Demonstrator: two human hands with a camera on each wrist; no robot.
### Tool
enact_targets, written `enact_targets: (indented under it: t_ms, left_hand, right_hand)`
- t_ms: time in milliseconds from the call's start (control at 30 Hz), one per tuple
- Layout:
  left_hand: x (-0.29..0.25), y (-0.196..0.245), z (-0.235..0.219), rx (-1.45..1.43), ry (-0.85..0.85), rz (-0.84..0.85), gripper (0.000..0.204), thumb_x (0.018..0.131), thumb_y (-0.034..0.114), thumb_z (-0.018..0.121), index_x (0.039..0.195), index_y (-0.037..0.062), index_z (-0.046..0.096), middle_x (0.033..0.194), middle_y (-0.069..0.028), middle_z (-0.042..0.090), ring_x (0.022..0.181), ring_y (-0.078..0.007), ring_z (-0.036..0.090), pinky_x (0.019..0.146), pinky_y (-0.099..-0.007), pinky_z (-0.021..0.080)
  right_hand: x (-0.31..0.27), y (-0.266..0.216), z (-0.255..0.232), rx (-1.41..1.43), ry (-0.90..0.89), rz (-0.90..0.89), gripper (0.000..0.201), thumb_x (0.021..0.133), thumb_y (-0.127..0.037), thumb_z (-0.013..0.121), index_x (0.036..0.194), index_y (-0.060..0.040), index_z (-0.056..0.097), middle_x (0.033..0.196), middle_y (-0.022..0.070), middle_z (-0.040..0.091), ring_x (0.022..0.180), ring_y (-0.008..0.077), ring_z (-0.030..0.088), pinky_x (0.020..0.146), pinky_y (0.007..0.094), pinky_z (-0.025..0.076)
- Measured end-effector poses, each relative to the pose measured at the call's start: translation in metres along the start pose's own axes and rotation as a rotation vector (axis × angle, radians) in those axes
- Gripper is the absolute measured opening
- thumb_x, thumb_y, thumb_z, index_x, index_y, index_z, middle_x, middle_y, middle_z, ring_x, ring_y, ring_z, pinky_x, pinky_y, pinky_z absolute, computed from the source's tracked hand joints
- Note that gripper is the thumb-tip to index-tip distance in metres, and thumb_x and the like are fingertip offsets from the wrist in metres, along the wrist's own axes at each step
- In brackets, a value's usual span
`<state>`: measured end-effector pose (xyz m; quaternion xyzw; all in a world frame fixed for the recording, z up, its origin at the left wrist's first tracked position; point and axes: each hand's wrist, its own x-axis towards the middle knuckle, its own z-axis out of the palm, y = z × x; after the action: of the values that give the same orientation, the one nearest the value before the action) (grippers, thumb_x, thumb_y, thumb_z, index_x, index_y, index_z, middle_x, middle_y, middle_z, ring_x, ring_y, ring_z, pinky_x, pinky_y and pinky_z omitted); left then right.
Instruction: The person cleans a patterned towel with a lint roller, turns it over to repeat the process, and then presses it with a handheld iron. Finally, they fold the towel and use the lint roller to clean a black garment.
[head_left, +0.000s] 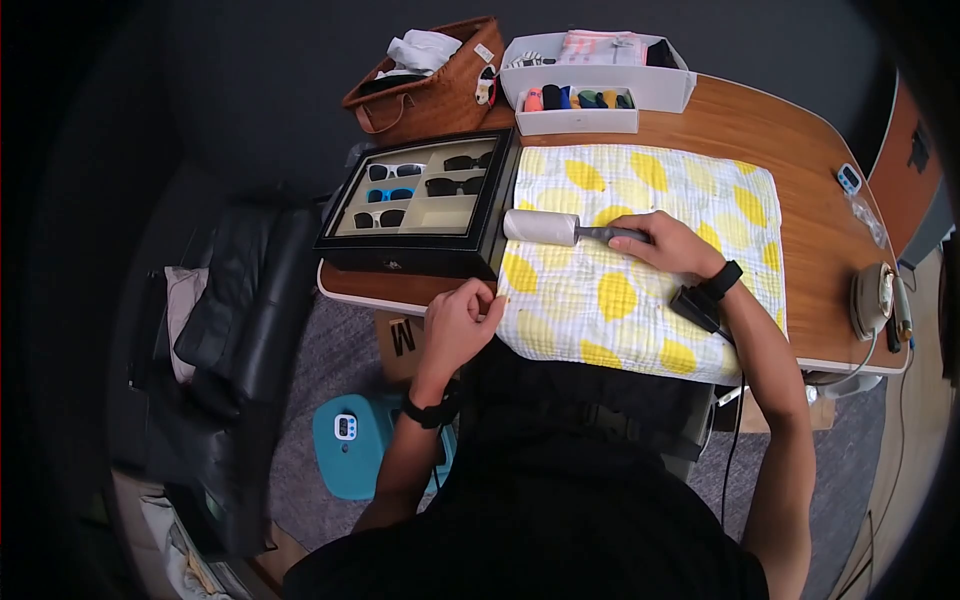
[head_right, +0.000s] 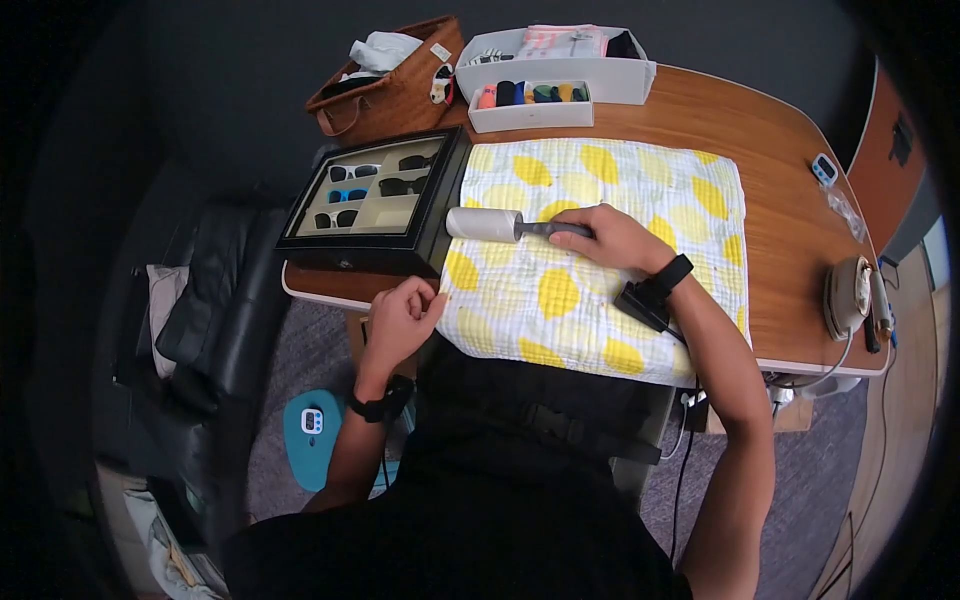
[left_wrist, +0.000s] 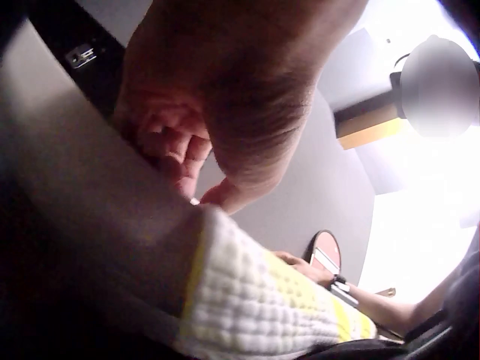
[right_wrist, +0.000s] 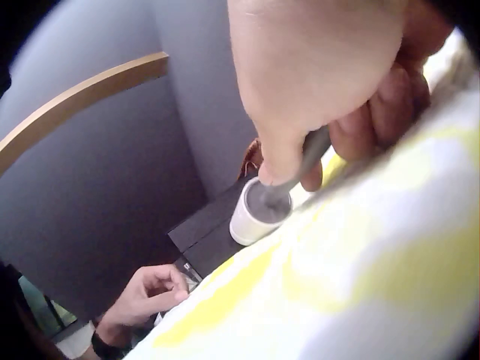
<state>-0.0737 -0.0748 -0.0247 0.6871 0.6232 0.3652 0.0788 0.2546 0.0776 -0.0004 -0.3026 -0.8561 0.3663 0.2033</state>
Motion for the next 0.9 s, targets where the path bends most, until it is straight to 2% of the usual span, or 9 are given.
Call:
enact_targets:
  t_ms: [67, 133, 300, 467, 500, 633, 733, 800, 900]
  left_hand:
    - [-0.008, 0.007, -0.011, 0.042, -0.049, -0.093, 0.026, 0.085, 0.021, 0.08, 0.073, 0.0025, 0.065, 0.049, -0.0052, 0.051, 0.042, -0.0154, 0.047, 0.046, -0.0337, 0.034]
    - [-0.011, 0.014, -0.025, 0.029, -0.041, -0.19, 0.038, 0.087, 0.034, 0.078, 0.069, 0.0013, 0.07, 0.053, -0.0118, 0.06, 0.047, -0.0297, 0.06, 0.05, -0.0387, 0.044]
    - [-0.017, 0.027, -0.035, 0.119, -0.238, -0.257, 0.046, 0.087, 0.04, 0.077, 0.071, -0.0024, 0.072, 0.055, -0.016, 0.062, 0.051, -0.0346, 0.062, 0.051, -0.0399, 0.046]
    - [-0.031, -0.027, 0.008, -0.264, -0.415, -0.236, 0.04, 0.093, 0.032, 0.075, 0.079, -0.0052, 0.071, 0.056, -0.0126, 0.061, 0.055, -0.0132, 0.064, 0.054, -0.0318, 0.045]
    - [-0.032, -0.025, 0.004, -0.394, -0.521, -0.235, 0.021, 0.098, 0.014, 0.071, 0.104, -0.0063, 0.074, 0.088, -0.0039, 0.076, 0.079, -0.0071, 0.067, 0.066, -0.0255, 0.049]
    - [-0.03, -0.025, 0.005, -1.008, -0.429, -0.252, 0.012, 0.099, 0.01, 0.067, 0.099, -0.0014, 0.069, 0.096, -0.0012, 0.072, 0.084, -0.0033, 0.061, 0.07, -0.0203, 0.045]
    - [-0.025, -0.05, 0.009, -1.109, -0.455, -0.191, 0.009, 0.098, 0.008, 0.067, 0.094, 0.0003, 0.069, 0.091, 0.0, 0.071, 0.083, -0.0023, 0.061, 0.07, -0.0202, 0.045]
    - [-0.029, -0.05, 0.01, -1.103, -0.434, -0.201, 0.01, 0.098, 0.007, 0.067, 0.091, 0.0003, 0.068, 0.089, 0.001, 0.07, 0.081, -0.0018, 0.06, 0.069, -0.0199, 0.044]
    - [-0.024, -0.044, -0.001, -0.959, -0.51, -0.241, 0.012, 0.1, 0.008, 0.066, 0.097, -0.0023, 0.071, 0.092, 0.0001, 0.072, 0.083, -0.0023, 0.062, 0.073, -0.0199, 0.047]
  right_hand:
    - [-0.002, -0.003, -0.003, 0.014, -0.043, 0.032, 0.035, 0.097, -0.033, 0.071, 0.12, -0.0069, 0.073, 0.096, 0.0147, 0.075, 0.083, 0.0228, 0.068, 0.08, 0.0359, 0.053]
    - [-0.005, -0.006, -0.006, 0.014, -0.186, 0.048, 0.034, 0.097, -0.032, 0.071, 0.119, -0.0068, 0.073, 0.096, 0.0156, 0.075, 0.083, 0.024, 0.068, 0.08, 0.0359, 0.053]
    - [0.001, 0.004, -0.001, -0.03, -0.025, -0.003, 0.032, 0.098, -0.029, 0.071, 0.119, -0.0046, 0.073, 0.087, 0.0114, 0.071, 0.073, 0.0167, 0.06, 0.072, 0.0335, 0.05]
    - [-0.006, 0.002, -0.003, 0.131, -0.234, 0.048, 0.033, 0.098, -0.03, 0.071, 0.118, -0.0048, 0.074, 0.088, 0.0065, 0.073, 0.075, 0.0115, 0.057, 0.072, 0.0297, 0.049]
    - [-0.004, 0.002, 0.002, 0.088, -0.108, 0.033, 0.032, 0.097, -0.03, 0.073, 0.119, -0.0056, 0.074, 0.088, 0.0035, 0.072, 0.076, 0.01, 0.056, 0.071, 0.0284, 0.048]
    - [-0.006, -0.004, -0.008, 0.092, -0.178, 0.096, 0.034, 0.096, -0.03, 0.074, 0.121, -0.0077, 0.074, 0.089, 0.0016, 0.073, 0.078, 0.0093, 0.056, 0.072, 0.029, 0.047]
    - [-0.007, -0.006, -0.007, 0.064, -0.294, 0.103, 0.035, 0.098, -0.033, 0.07, 0.121, -0.0071, 0.073, 0.089, 0.0096, 0.074, 0.075, 0.0142, 0.06, 0.071, 0.0331, 0.049]
    - [-0.009, -0.01, -0.002, -0.094, -0.016, -0.003, 0.036, 0.1, -0.035, 0.067, 0.12, -0.006, 0.072, 0.088, 0.0149, 0.073, 0.072, 0.0224, 0.064, 0.07, 0.0355, 0.051]
    - [-0.017, -0.035, -0.008, -0.243, 0.022, 0.042, 0.036, 0.101, -0.034, 0.063, 0.118, -0.0031, 0.071, 0.089, 0.0203, 0.071, 0.074, 0.0308, 0.066, 0.073, 0.0387, 0.052]
